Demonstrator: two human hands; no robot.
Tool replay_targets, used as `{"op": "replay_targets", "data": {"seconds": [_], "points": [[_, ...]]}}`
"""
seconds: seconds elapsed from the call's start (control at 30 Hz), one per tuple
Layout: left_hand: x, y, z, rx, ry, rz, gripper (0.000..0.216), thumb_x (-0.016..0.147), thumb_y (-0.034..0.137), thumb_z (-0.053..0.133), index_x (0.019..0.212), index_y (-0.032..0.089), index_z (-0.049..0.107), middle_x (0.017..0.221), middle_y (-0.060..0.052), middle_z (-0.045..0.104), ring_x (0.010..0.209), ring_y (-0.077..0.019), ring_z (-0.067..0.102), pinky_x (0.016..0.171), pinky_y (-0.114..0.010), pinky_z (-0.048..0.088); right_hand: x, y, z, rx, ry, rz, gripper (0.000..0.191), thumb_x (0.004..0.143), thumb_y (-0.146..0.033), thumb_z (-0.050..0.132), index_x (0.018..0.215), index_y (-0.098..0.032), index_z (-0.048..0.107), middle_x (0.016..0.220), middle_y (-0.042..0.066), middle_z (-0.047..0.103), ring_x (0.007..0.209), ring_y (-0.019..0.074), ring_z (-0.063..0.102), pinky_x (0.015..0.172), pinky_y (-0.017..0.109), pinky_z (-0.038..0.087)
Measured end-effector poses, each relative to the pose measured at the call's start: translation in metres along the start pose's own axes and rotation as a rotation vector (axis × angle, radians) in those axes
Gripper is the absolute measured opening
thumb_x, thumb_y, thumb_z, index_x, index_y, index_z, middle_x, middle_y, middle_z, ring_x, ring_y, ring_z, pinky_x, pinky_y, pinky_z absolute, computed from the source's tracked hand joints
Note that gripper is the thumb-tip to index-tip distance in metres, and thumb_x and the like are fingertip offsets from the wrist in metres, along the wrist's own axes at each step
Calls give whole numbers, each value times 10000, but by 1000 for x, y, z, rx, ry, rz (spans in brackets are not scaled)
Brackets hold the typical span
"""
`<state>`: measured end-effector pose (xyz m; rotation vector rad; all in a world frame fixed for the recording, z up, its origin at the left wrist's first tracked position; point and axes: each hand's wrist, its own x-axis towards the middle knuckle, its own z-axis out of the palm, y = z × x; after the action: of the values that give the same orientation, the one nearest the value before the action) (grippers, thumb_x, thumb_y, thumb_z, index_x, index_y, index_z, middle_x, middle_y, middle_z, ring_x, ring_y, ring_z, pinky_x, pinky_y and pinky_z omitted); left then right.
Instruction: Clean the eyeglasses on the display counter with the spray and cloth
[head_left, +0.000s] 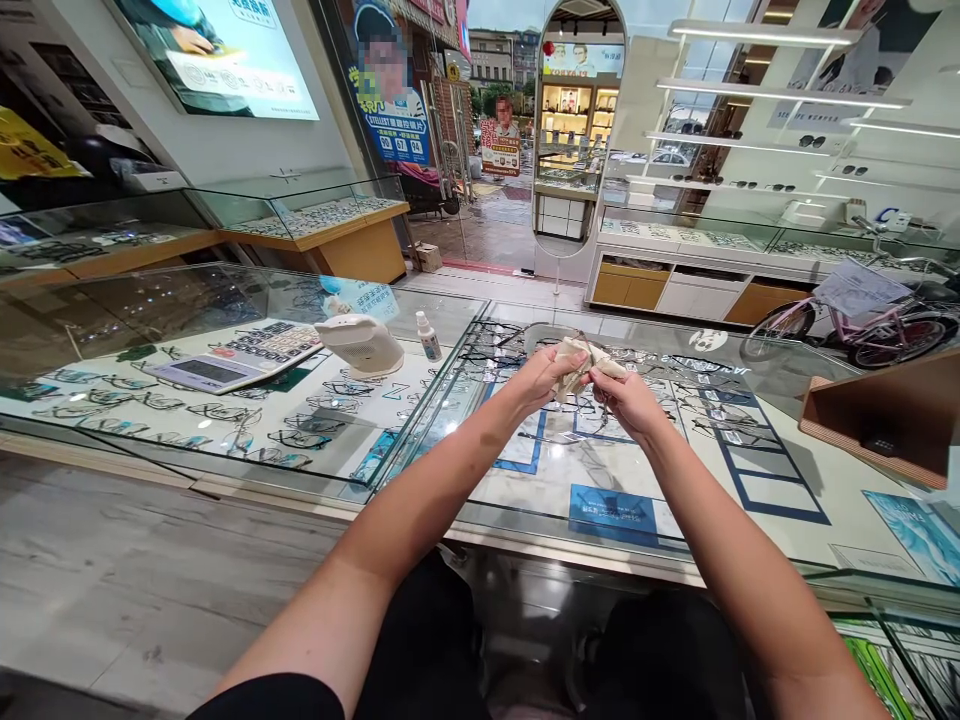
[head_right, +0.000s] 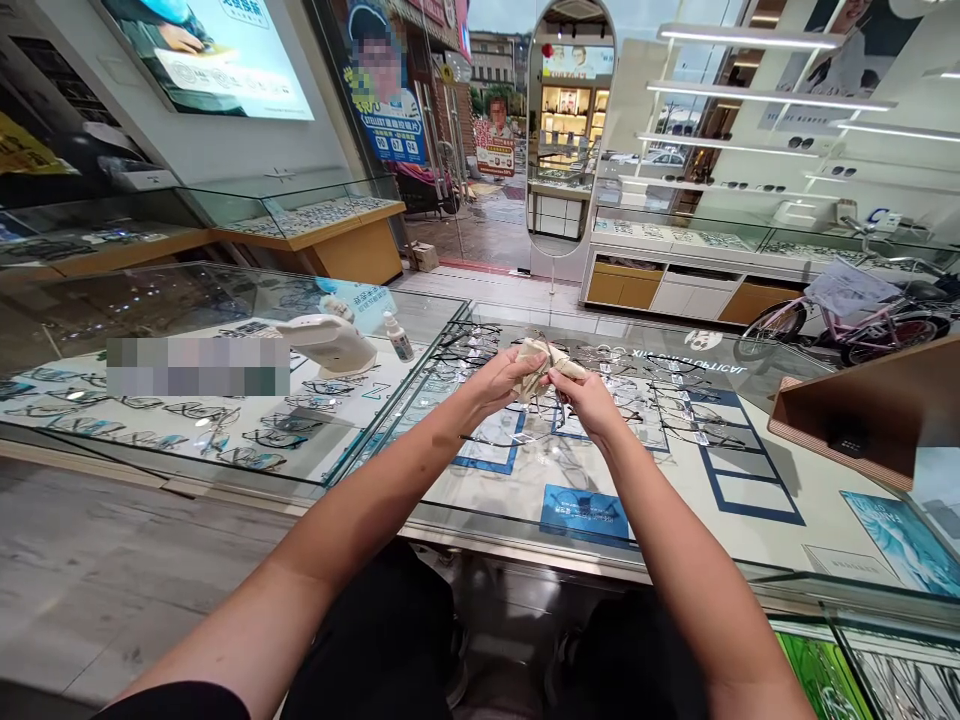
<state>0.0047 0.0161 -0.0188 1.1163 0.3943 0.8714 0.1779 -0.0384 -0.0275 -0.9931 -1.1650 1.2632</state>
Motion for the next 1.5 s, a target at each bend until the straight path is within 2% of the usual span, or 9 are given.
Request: {"op": "replay_targets", "data": {"seconds": [0.2,0.37,0.57,0.7,0.9,1.17,1.27,1.4,1.5], "points": [[0,-3,7,89,63,66,634,686,623,966,932,137,641,689,-9,666,605,-106,583,598,-229,433,-1,-1,0,-48,-29,35,536,653,-687,947,815,-209,768,709,12,605,619,128,370,594,326,239],[-1,-1,6,201,144,111,650,869,801,720,805,164,606,612,-3,602,550,-97,521,548,-230,381,-4,-3,1,-82,-88,47,515,720,-691,913,782,-200,771,673,6,550,646,138,393,626,331,254],[-7,20,-8,229,-129,24,593,776,650,899,978,142,671,859,-59,721,759,-152,658,684,-258,482,-4,-9,-1,-10,-46,36,515,628,-673,967,778,-220,774,774,38,649,662,145,403,634,337,294],[-8,17,-3,338,-3,97,603,723,619,944,966,145,663,758,-16,677,650,-117,580,596,-237,413,-4,-7,0,-35,-95,45,546,655,-714,940,781,-209,773,780,38,645,655,137,402,623,332,295],[-10,17,10,449,158,179,666,869,830,687,811,172,604,645,-8,603,578,-114,518,562,-257,375,-7,-12,5,-82,-117,49,580,635,-754,928,720,-207,755,685,20,578,654,141,388,636,334,289],[-11,29,-5,355,-96,99,595,767,645,907,1003,148,682,827,-36,687,692,-130,593,619,-252,413,-7,-18,-1,-33,-80,70,545,600,-711,962,762,-220,789,763,46,642,664,151,403,646,342,307],[-12,24,1,422,-18,146,586,771,664,895,943,154,663,769,-20,668,668,-122,573,614,-249,405,-8,-17,2,-33,-129,85,552,609,-719,956,769,-215,794,704,27,579,663,153,405,647,342,285],[-13,22,11,517,124,245,635,879,794,709,827,167,623,705,-18,622,637,-126,542,613,-268,402,-10,-19,5,-57,-171,85,571,612,-746,946,731,-212,785,676,16,545,671,150,386,656,336,282],[-15,28,12,569,121,263,669,915,821,633,771,167,615,703,-26,601,635,-130,522,612,-279,398,-8,-22,0,-58,-148,83,558,608,-732,953,732,-213,789,723,32,600,678,151,391,658,336,298]]}}
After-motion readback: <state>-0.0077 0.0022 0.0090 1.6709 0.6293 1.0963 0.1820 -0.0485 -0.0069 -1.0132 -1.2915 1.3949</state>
